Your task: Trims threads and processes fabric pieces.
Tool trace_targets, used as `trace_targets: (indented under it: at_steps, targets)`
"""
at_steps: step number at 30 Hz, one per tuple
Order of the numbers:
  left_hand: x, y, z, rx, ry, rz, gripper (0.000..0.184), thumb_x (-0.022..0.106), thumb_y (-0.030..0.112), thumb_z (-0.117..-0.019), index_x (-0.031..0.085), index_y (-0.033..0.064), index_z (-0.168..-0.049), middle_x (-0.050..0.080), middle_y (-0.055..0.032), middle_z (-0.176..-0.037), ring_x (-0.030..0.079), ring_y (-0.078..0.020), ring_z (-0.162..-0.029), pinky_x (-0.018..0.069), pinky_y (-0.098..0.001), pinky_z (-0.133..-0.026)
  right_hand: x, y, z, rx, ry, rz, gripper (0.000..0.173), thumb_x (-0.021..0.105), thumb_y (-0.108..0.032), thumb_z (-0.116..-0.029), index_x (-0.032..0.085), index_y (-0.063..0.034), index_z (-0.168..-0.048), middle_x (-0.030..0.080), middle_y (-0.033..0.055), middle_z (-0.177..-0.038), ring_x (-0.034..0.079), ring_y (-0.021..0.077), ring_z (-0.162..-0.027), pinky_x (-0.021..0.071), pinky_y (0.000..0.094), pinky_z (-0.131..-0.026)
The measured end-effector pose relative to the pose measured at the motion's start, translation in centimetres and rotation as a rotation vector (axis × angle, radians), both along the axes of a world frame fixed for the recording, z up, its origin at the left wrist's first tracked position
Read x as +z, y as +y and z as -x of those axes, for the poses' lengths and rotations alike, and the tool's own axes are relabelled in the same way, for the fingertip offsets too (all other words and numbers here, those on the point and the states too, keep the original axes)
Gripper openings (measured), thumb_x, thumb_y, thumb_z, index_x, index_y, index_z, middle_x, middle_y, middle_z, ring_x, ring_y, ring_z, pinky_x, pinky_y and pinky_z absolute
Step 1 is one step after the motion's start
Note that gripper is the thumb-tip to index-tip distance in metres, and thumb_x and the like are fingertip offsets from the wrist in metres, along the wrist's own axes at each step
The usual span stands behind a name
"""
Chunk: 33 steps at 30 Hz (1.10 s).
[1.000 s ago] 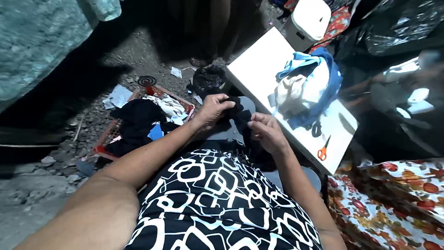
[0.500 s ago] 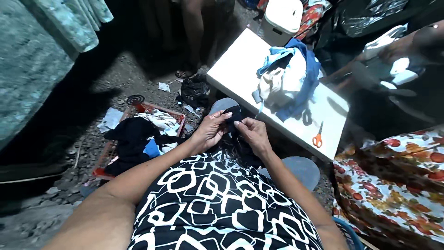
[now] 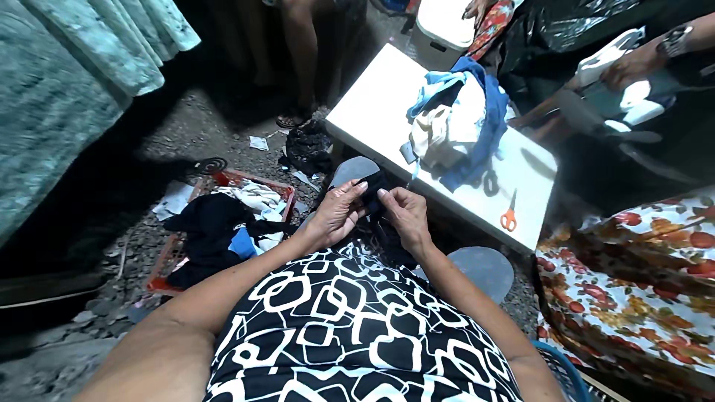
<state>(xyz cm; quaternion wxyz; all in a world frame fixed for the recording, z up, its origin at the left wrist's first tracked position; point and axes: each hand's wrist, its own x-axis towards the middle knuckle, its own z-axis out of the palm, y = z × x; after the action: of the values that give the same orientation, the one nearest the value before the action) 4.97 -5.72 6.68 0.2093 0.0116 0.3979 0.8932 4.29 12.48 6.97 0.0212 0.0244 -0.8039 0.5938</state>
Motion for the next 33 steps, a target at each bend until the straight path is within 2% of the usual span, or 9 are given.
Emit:
trace_targets:
  at_steps: [6, 12, 15, 19, 23, 26, 28, 31, 33]
  targets:
    - [-1.8, 0.9, 0.3, -0.002, 0.01, -0.059, 0.025, 0.05, 0.029, -0.1086, 0.061, 0.0179, -0.128, 0.069, 0.002, -0.107, 0.067, -0.0079, -0.095, 0.0558, -0.027, -0.089, -0.4, -0.5, -0.1, -0.067, -0.034, 0.03, 0.033, 0.065, -0.024, -0.1012, 0.058, -0.0101, -0.072, 0.043, -0.0021, -0.052, 0.033, 0.0047, -0.041, 0.0271, 0.0201, -0.04]
    - [-2.3, 1.6, 0.4, 0.03, 0.04, 0.042, 0.03, 0.067, 0.012, -0.0984, 0.061, 0.0211, -0.126, 0.068, 0.0033, -0.096, 0.059, -0.0009, -0.068, 0.0499, -0.0155, -0.061, -0.5, -0.8, -0.1, -0.096, -0.026, -0.001, 0.033, 0.066, -0.022, -0.1007, 0.06, -0.0086, -0.071, 0.046, -0.0013, -0.053, 0.036, 0.0053, -0.042, 0.0295, 0.021, -0.041]
    - [-2.0, 1.8, 0.4, 0.076, 0.01, 0.025, 0.024, 0.065, 0.013, -0.1006, 0.062, 0.0155, -0.124, 0.07, 0.0012, -0.101, 0.068, -0.0063, -0.082, 0.0578, -0.0235, -0.078, -0.7, -0.9, -0.2, -0.097, -0.039, -0.018, 0.034, 0.066, -0.024, -0.1002, 0.058, -0.0099, -0.07, 0.044, -0.0014, -0.053, 0.034, 0.0058, -0.043, 0.0283, 0.0219, -0.042]
    - [-1.0, 1.3, 0.3, 0.081, 0.005, 0.043, 0.019, 0.059, 0.013, -0.1036, 0.062, 0.0129, -0.122, 0.07, 0.0009, -0.102, 0.068, -0.0073, -0.086, 0.0574, -0.0249, -0.082, -0.6, -0.8, -0.3, -0.086, -0.047, -0.057, 0.029, 0.069, -0.021, -0.0978, 0.061, -0.0092, -0.072, 0.045, -0.0019, -0.053, 0.035, 0.0054, -0.043, 0.0289, 0.0216, -0.042]
    - [-0.7, 0.2, 0.0, 0.068, 0.136, 0.179, 0.024, 0.06, 0.008, -0.1021, 0.062, 0.0114, -0.126, 0.07, -0.0009, -0.1, 0.068, -0.0085, -0.082, 0.058, -0.0262, -0.079, 0.2, 0.3, -0.3, -0.073, 0.006, -0.069, 0.009, 0.071, -0.015, -0.0955, 0.069, -0.0064, -0.1, 0.047, -0.0018, -0.056, 0.034, 0.0041, -0.042, 0.0302, 0.0194, -0.041]
    - [-0.5, 0.0, 0.3, 0.06, 0.233, 0.285, 0.027, 0.063, 0.003, -0.099, 0.061, 0.0099, -0.125, 0.068, -0.0005, -0.088, 0.061, -0.0054, -0.07, 0.0539, -0.0215, -0.067, 0.8, 1.0, 0.1, -0.057, 0.065, -0.061, 0.025, 0.071, -0.012, -0.0938, 0.071, -0.0036, -0.117, 0.047, -0.0019, -0.057, 0.033, 0.004, -0.042, 0.0301, 0.0198, -0.041]
    - [-2.2, 1.6, 2.6, 0.117, 0.295, 0.311, 0.027, 0.07, -0.001, -0.0925, 0.064, 0.0024, -0.118, 0.069, -0.002, -0.084, 0.062, -0.0054, -0.068, 0.0539, -0.0221, -0.064, 1.2, 1.9, 0.8, -0.091, 0.179, -0.143, 0.033, 0.072, -0.015, -0.0932, 0.068, -0.0025, -0.123, 0.058, -0.0008, -0.07, 0.042, 0.0027, -0.052, 0.0395, 0.0201, -0.05]
    - [-4.3, 3.4, 6.5, 0.122, 0.675, 0.623, 0.024, 0.07, 0.004, -0.0906, 0.068, -0.0036, -0.114, 0.072, -0.0105, -0.098, 0.068, -0.0137, -0.086, 0.0574, -0.0333, -0.082, 2.9, 3.7, 1.3, -0.141, 0.246, -0.38, 0.04, 0.061, -0.021, -0.1012, 0.059, -0.0034, -0.137, 0.065, 0.0066, -0.081, 0.056, 0.0105, -0.062, 0.0516, 0.0309, -0.059]
    - [-4.7, 4.5, 9.0, 0.076, 0.939, 0.917, 0.026, 0.065, 0.004, -0.0938, 0.068, -0.002, -0.119, 0.073, -0.0183, -0.108, 0.071, -0.0277, -0.101, 0.056, -0.0474, -0.096, 4.9, 4.2, 1.4, -0.098, 0.187, -0.471, 0.042, 0.056, -0.022, -0.1049, 0.052, -0.0038, -0.142, 0.067, 0.0125, -0.099, 0.062, 0.0144, -0.073, 0.0552, 0.0342, -0.067]
